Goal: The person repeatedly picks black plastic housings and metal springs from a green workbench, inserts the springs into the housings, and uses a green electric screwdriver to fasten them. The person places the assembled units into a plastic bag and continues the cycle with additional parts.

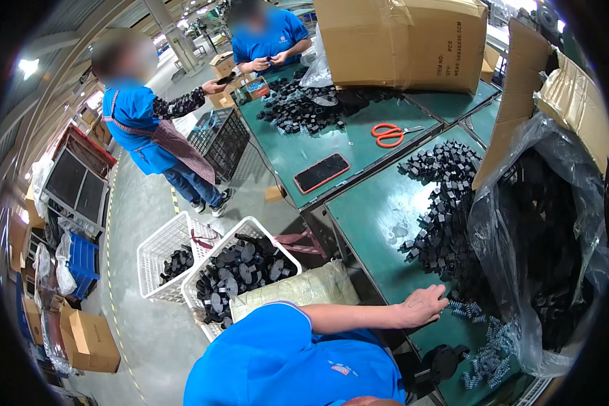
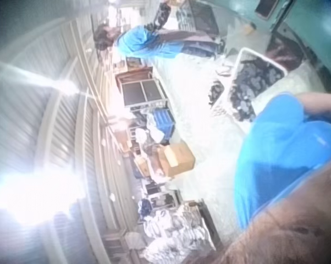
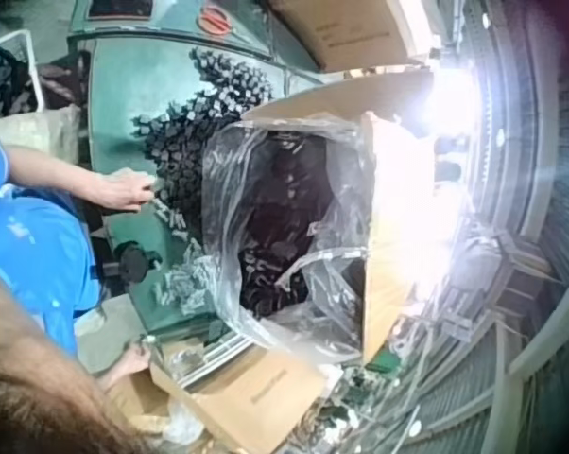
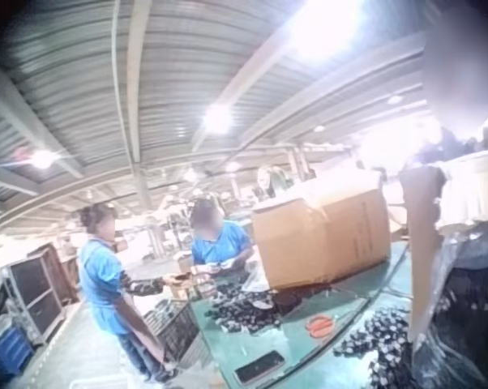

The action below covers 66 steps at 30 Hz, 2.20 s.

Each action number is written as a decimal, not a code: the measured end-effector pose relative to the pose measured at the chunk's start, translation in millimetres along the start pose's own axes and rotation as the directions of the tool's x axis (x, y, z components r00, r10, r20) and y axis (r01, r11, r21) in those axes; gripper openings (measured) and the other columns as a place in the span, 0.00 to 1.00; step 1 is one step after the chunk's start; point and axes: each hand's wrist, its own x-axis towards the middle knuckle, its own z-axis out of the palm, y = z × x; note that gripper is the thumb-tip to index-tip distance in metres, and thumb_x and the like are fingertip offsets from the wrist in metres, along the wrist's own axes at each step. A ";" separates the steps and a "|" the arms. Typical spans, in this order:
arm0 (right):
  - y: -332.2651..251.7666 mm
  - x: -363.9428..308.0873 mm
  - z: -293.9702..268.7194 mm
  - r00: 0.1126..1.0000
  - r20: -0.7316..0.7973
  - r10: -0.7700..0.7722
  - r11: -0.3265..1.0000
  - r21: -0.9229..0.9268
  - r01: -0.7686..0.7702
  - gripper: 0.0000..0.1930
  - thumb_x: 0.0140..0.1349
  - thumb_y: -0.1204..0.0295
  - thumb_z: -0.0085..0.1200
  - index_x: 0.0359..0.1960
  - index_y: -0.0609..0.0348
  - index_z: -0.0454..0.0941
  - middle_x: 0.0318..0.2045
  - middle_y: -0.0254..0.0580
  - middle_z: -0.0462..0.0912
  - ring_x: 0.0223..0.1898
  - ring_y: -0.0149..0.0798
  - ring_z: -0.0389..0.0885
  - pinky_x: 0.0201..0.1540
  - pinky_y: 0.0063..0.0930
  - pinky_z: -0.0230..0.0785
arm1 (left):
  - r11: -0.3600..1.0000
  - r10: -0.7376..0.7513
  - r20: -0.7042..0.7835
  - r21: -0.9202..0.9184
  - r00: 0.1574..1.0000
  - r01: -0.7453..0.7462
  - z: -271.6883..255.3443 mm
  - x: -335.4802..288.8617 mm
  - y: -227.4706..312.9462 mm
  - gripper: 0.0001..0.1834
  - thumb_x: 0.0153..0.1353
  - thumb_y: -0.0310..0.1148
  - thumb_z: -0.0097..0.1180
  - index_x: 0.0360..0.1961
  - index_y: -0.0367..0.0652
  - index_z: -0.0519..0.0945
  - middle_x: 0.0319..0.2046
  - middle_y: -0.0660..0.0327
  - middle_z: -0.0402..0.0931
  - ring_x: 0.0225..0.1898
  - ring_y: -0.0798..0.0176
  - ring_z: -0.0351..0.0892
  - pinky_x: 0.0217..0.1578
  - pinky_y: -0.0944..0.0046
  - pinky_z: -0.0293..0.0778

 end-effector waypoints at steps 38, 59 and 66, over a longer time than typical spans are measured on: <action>-352.3 25.1 64.2 0.897 0.408 -0.168 0.476 0.830 -0.289 0.09 0.61 0.76 0.63 0.41 0.64 0.78 0.29 0.30 0.80 0.29 0.17 0.73 0.31 0.14 0.67 | 0.652 0.364 -0.069 -0.693 0.929 -0.307 -27.0 -11.5 64.3 0.31 0.49 0.17 0.67 0.58 0.34 0.75 0.54 0.47 0.78 0.55 0.48 0.80 0.53 0.58 0.76; -304.0 88.1 48.7 0.973 0.115 -0.202 0.935 0.317 0.156 0.13 0.52 0.73 0.65 0.41 0.61 0.82 0.33 0.44 0.82 0.32 0.45 0.82 0.36 0.34 0.73 | 0.949 0.057 0.395 -0.308 0.917 0.074 -2.1 7.8 84.7 0.34 0.50 0.35 0.69 0.59 0.38 0.74 0.50 0.51 0.75 0.50 0.48 0.75 0.51 0.54 0.73; -314.7 84.2 65.7 0.936 0.080 -0.344 0.933 0.137 0.331 0.13 0.51 0.74 0.64 0.40 0.59 0.81 0.34 0.44 0.81 0.35 0.48 0.82 0.37 0.36 0.74 | 0.886 -0.072 0.538 -0.352 0.840 0.301 -0.9 11.9 85.7 0.33 0.51 0.32 0.68 0.59 0.34 0.73 0.48 0.49 0.77 0.48 0.48 0.79 0.51 0.57 0.74</action>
